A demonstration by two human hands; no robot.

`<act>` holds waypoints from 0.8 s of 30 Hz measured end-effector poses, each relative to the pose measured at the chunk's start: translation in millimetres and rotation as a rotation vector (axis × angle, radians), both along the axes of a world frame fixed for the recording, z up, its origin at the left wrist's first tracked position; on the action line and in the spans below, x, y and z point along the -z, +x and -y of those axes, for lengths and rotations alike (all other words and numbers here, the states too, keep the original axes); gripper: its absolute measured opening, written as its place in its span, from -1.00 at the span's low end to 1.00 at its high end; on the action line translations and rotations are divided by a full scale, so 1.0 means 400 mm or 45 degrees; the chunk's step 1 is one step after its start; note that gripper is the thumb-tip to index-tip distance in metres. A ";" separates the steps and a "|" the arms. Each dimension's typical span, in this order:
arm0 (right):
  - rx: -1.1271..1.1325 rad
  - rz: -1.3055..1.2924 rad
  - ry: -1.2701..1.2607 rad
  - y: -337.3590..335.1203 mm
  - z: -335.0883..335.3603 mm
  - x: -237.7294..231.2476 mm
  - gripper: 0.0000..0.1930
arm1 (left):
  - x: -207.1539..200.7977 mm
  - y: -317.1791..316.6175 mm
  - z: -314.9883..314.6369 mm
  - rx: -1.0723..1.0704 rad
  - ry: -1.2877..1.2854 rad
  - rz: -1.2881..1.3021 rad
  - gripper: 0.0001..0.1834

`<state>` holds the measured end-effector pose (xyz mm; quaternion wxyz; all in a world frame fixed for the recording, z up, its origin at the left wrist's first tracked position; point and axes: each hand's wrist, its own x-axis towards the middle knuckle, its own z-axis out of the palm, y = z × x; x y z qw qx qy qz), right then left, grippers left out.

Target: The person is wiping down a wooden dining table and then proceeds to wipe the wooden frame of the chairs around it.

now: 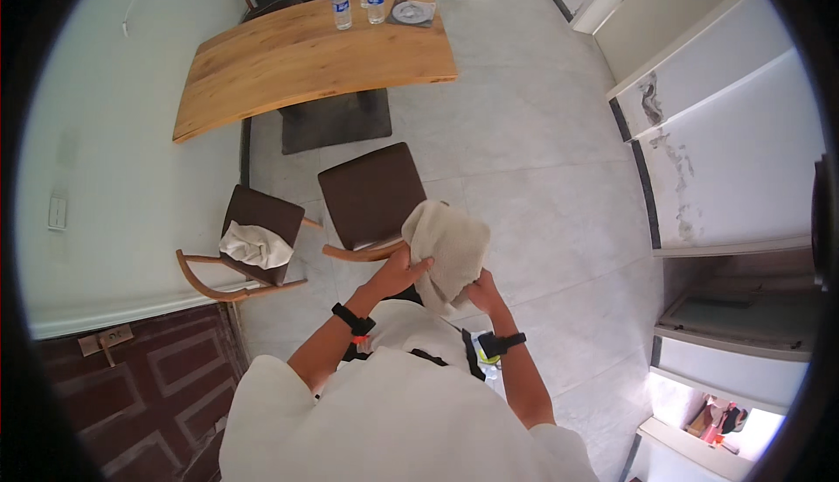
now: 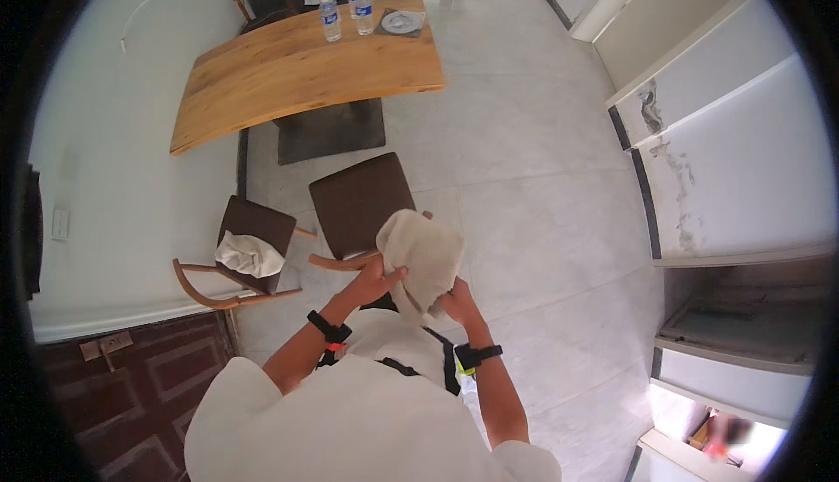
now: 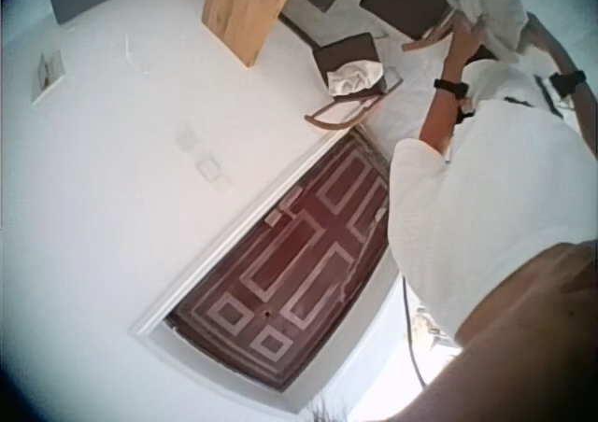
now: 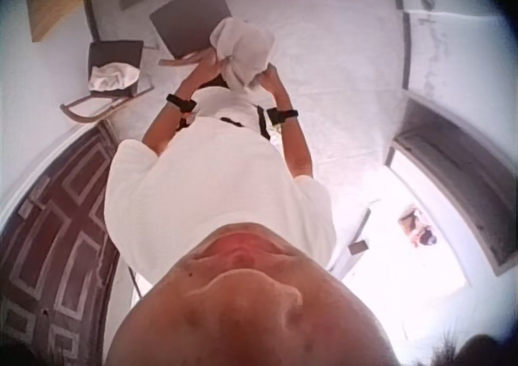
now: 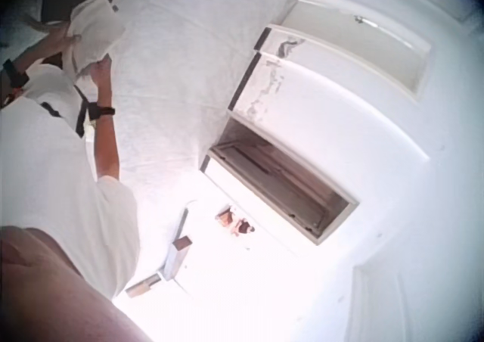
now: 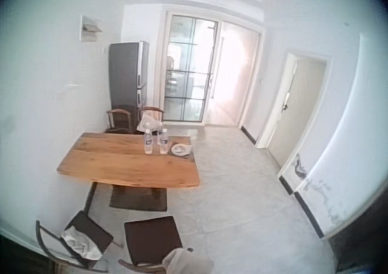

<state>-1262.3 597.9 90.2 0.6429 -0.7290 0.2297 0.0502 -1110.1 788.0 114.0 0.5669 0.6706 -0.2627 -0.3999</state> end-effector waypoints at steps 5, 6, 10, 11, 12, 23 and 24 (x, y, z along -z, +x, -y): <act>0.062 -0.129 0.033 0.006 0.127 0.001 -0.56 | 0.039 0.005 0.113 0.169 0.220 0.105 -0.39; 0.081 -0.081 0.005 0.016 0.150 0.006 -0.56 | 0.056 0.009 0.140 0.178 0.253 0.197 -0.37; -0.073 -0.122 -0.031 0.104 0.268 0.022 -0.52 | 0.124 0.101 0.260 0.157 0.198 0.416 -0.37; -0.164 -0.028 -0.062 0.120 0.310 0.036 -0.48 | 0.133 0.121 0.302 0.248 0.215 0.598 -0.40; -0.261 0.067 -0.089 0.137 0.352 0.049 -0.42 | 0.142 0.138 0.337 0.335 0.234 0.777 -0.44; -0.308 0.087 -0.294 0.340 0.742 0.087 -0.44 | 0.080 0.262 0.640 0.212 0.308 0.012 -0.41; -0.370 0.084 -0.301 0.367 0.769 0.084 -0.44 | 0.132 0.250 0.655 0.064 0.244 0.086 -0.47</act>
